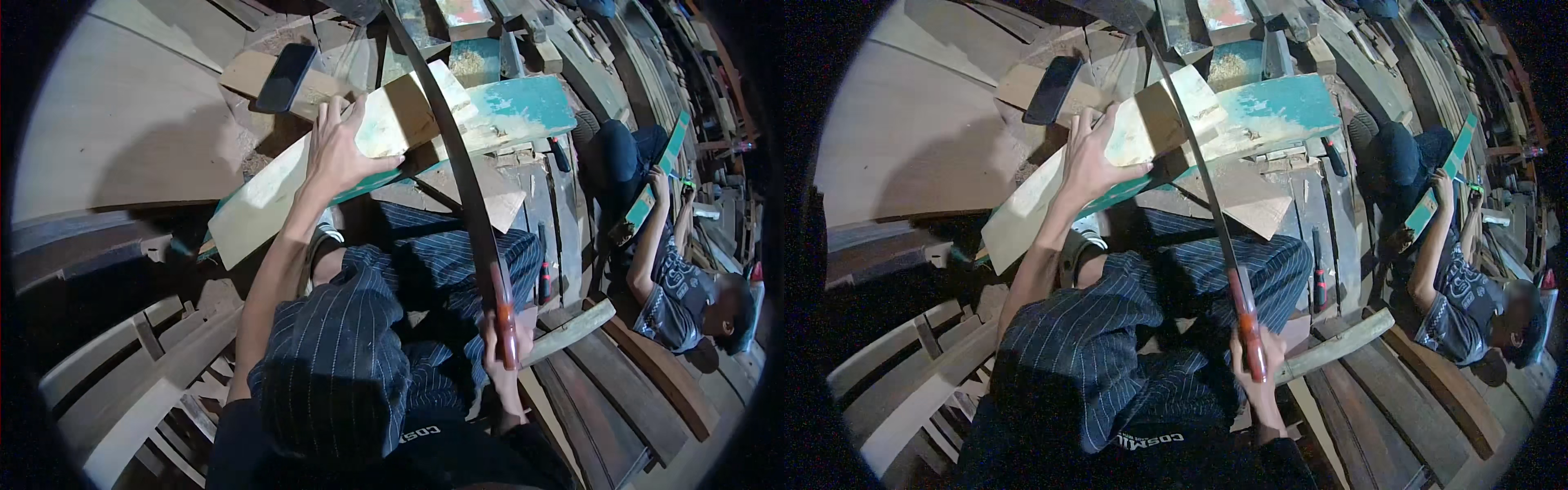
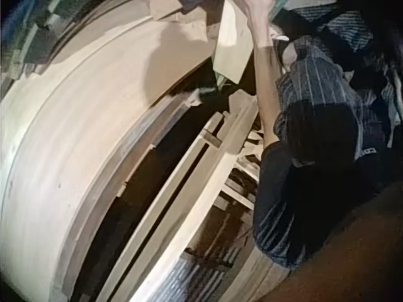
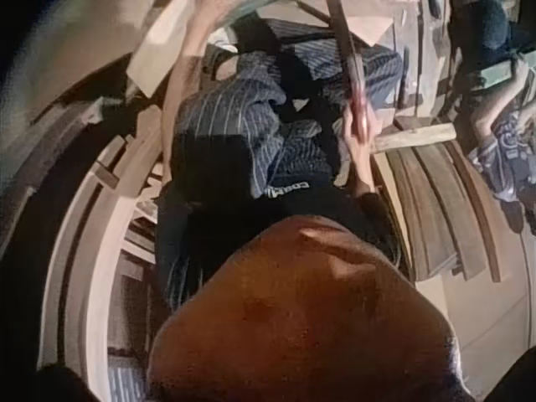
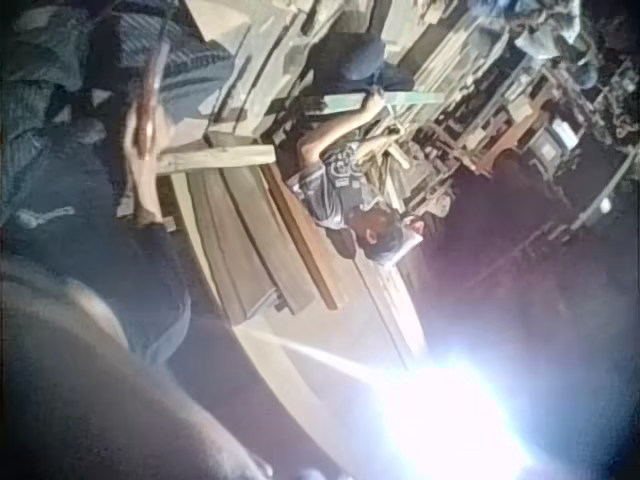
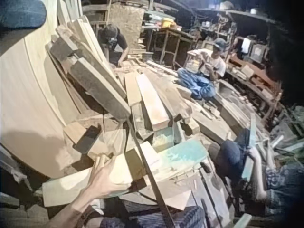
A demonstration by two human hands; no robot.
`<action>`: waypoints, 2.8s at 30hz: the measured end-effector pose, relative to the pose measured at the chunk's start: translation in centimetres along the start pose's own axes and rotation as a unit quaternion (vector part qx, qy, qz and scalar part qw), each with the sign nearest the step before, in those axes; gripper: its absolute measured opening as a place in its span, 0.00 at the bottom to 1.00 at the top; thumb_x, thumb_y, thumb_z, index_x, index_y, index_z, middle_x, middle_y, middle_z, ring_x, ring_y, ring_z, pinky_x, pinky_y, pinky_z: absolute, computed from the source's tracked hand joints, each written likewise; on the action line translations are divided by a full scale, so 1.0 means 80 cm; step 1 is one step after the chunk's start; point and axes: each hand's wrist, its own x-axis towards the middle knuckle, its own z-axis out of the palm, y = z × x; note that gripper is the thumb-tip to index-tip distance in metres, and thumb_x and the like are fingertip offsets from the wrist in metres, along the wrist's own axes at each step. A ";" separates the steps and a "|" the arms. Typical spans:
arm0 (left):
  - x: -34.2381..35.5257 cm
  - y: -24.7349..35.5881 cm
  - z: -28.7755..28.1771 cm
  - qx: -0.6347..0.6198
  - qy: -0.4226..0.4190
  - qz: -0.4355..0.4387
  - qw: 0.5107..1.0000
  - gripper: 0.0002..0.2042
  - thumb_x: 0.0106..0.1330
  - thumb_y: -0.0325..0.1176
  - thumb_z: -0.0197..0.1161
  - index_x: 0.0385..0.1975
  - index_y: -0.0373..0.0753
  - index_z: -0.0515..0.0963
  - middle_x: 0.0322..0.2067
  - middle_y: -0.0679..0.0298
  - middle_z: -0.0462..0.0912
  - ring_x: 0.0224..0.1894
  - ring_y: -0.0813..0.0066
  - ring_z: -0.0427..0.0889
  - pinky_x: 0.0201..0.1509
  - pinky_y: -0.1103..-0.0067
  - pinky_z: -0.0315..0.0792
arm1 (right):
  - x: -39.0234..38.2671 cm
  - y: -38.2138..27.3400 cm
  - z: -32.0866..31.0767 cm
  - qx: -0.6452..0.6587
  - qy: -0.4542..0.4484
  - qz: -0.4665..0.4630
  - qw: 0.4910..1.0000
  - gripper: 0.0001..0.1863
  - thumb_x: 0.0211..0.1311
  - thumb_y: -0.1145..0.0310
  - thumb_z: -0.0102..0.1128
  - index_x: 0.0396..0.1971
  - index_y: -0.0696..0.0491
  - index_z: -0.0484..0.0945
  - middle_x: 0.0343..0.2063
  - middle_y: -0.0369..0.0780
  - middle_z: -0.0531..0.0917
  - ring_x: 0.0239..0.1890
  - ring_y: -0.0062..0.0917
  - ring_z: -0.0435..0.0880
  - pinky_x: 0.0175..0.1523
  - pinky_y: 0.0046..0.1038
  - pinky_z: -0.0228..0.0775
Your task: The person cuts a wooden board with a hand saw while holding the wood with one hand.
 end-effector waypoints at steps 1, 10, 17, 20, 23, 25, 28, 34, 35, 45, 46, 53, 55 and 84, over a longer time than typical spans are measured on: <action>0.002 0.002 0.002 -0.007 -0.002 0.005 1.000 0.53 0.36 0.55 0.79 0.63 0.28 0.67 0.49 0.45 0.69 0.56 0.48 0.66 0.61 0.59 0.64 | -0.028 0.011 -0.017 -0.066 -0.015 -0.025 0.997 0.07 0.54 0.73 0.67 0.33 0.57 0.82 0.22 0.43 0.81 0.23 0.34 0.82 0.32 0.31 0.68; -0.008 0.008 -0.001 -0.014 -0.013 0.059 0.998 0.50 0.34 0.49 0.78 0.61 0.30 0.67 0.46 0.45 0.69 0.53 0.47 0.67 0.60 0.58 0.63 | 0.097 -0.024 0.040 0.093 0.043 0.009 0.995 0.08 0.60 0.77 0.65 0.39 0.59 0.82 0.20 0.43 0.79 0.18 0.27 0.79 0.28 0.25 0.67; -0.010 0.012 0.002 0.007 0.002 0.039 0.999 0.48 0.36 0.46 0.78 0.62 0.34 0.67 0.44 0.51 0.69 0.51 0.51 0.68 0.56 0.61 0.66 | 0.146 -0.059 0.064 0.082 0.041 -0.063 0.994 0.06 0.59 0.77 0.67 0.34 0.60 0.80 0.16 0.42 0.76 0.13 0.26 0.76 0.24 0.23 0.66; -0.011 0.007 -0.003 0.003 0.004 0.032 0.999 0.49 0.36 0.49 0.78 0.63 0.34 0.67 0.45 0.50 0.69 0.52 0.52 0.68 0.57 0.62 0.65 | 0.056 -0.053 0.026 0.075 0.012 0.055 0.996 0.08 0.56 0.76 0.67 0.35 0.58 0.81 0.17 0.42 0.78 0.15 0.30 0.80 0.25 0.26 0.69; -0.008 0.008 0.003 -0.003 0.005 0.041 0.999 0.50 0.36 0.50 0.78 0.64 0.34 0.67 0.46 0.48 0.69 0.52 0.52 0.67 0.59 0.62 0.65 | -0.037 -0.028 -0.026 -0.022 -0.038 0.131 0.990 0.09 0.55 0.75 0.67 0.36 0.58 0.83 0.22 0.44 0.83 0.22 0.34 0.83 0.33 0.29 0.71; -0.009 0.001 0.001 -0.002 0.008 0.066 0.998 0.50 0.36 0.54 0.78 0.61 0.31 0.67 0.44 0.49 0.67 0.52 0.50 0.66 0.56 0.59 0.65 | -0.053 -0.036 -0.039 0.011 -0.036 0.182 0.983 0.10 0.54 0.75 0.67 0.37 0.57 0.83 0.23 0.44 0.83 0.23 0.34 0.83 0.35 0.29 0.69; -0.008 0.006 0.005 -0.012 -0.003 0.073 0.997 0.50 0.36 0.50 0.77 0.63 0.33 0.66 0.45 0.49 0.68 0.52 0.50 0.67 0.58 0.60 0.65 | -0.012 -0.033 -0.025 -0.012 -0.032 0.093 0.995 0.11 0.56 0.75 0.66 0.40 0.59 0.83 0.23 0.44 0.83 0.23 0.34 0.83 0.34 0.29 0.70; -0.013 0.013 0.004 -0.007 -0.010 0.055 0.998 0.49 0.37 0.46 0.77 0.64 0.35 0.65 0.45 0.51 0.67 0.51 0.51 0.67 0.57 0.60 0.65 | 0.165 -0.039 0.074 0.180 0.025 0.027 0.983 0.07 0.63 0.77 0.63 0.40 0.60 0.81 0.19 0.40 0.77 0.18 0.18 0.74 0.27 0.22 0.66; -0.013 0.015 0.007 -0.011 -0.012 0.053 0.998 0.49 0.37 0.46 0.77 0.64 0.35 0.65 0.45 0.51 0.67 0.51 0.51 0.67 0.57 0.60 0.65 | 0.175 -0.050 0.070 0.163 0.026 0.008 0.986 0.07 0.62 0.77 0.63 0.40 0.60 0.80 0.19 0.40 0.76 0.18 0.17 0.73 0.26 0.21 0.65; -0.009 0.001 0.001 0.017 -0.013 0.040 0.999 0.53 0.36 0.56 0.78 0.63 0.30 0.66 0.49 0.45 0.68 0.55 0.47 0.67 0.60 0.59 0.65 | -0.047 -0.057 -0.058 -0.067 -0.062 0.076 0.993 0.08 0.58 0.76 0.63 0.38 0.59 0.82 0.25 0.42 0.84 0.23 0.27 0.84 0.32 0.26 0.72; -0.011 0.002 -0.002 0.008 -0.023 0.030 0.999 0.52 0.36 0.54 0.78 0.63 0.31 0.66 0.49 0.45 0.68 0.54 0.47 0.67 0.59 0.59 0.65 | -0.047 -0.061 -0.062 -0.068 -0.061 0.079 0.993 0.08 0.58 0.76 0.63 0.38 0.59 0.82 0.25 0.42 0.84 0.23 0.27 0.84 0.32 0.26 0.72; -0.015 0.005 -0.004 -0.009 -0.008 0.073 0.997 0.49 0.36 0.48 0.77 0.61 0.32 0.66 0.45 0.46 0.68 0.51 0.48 0.67 0.57 0.57 0.65 | 0.100 -0.038 0.061 0.065 0.059 -0.053 0.995 0.06 0.56 0.77 0.68 0.31 0.58 0.78 0.16 0.43 0.76 0.13 0.26 0.77 0.23 0.26 0.67; -0.012 0.004 -0.002 -0.016 0.003 0.035 0.999 0.49 0.36 0.45 0.76 0.64 0.33 0.65 0.45 0.50 0.68 0.51 0.50 0.68 0.57 0.59 0.66 | 0.143 -0.053 0.071 0.035 0.073 -0.085 0.993 0.06 0.57 0.76 0.67 0.31 0.58 0.77 0.14 0.42 0.73 0.12 0.25 0.75 0.23 0.25 0.66; -0.015 0.008 0.000 0.001 0.002 0.055 0.998 0.52 0.36 0.51 0.80 0.62 0.29 0.66 0.45 0.49 0.68 0.53 0.50 0.67 0.59 0.60 0.65 | -0.049 -0.006 -0.021 -0.085 0.018 -0.057 0.995 0.13 0.51 0.76 0.68 0.38 0.59 0.82 0.24 0.45 0.82 0.24 0.35 0.83 0.35 0.32 0.72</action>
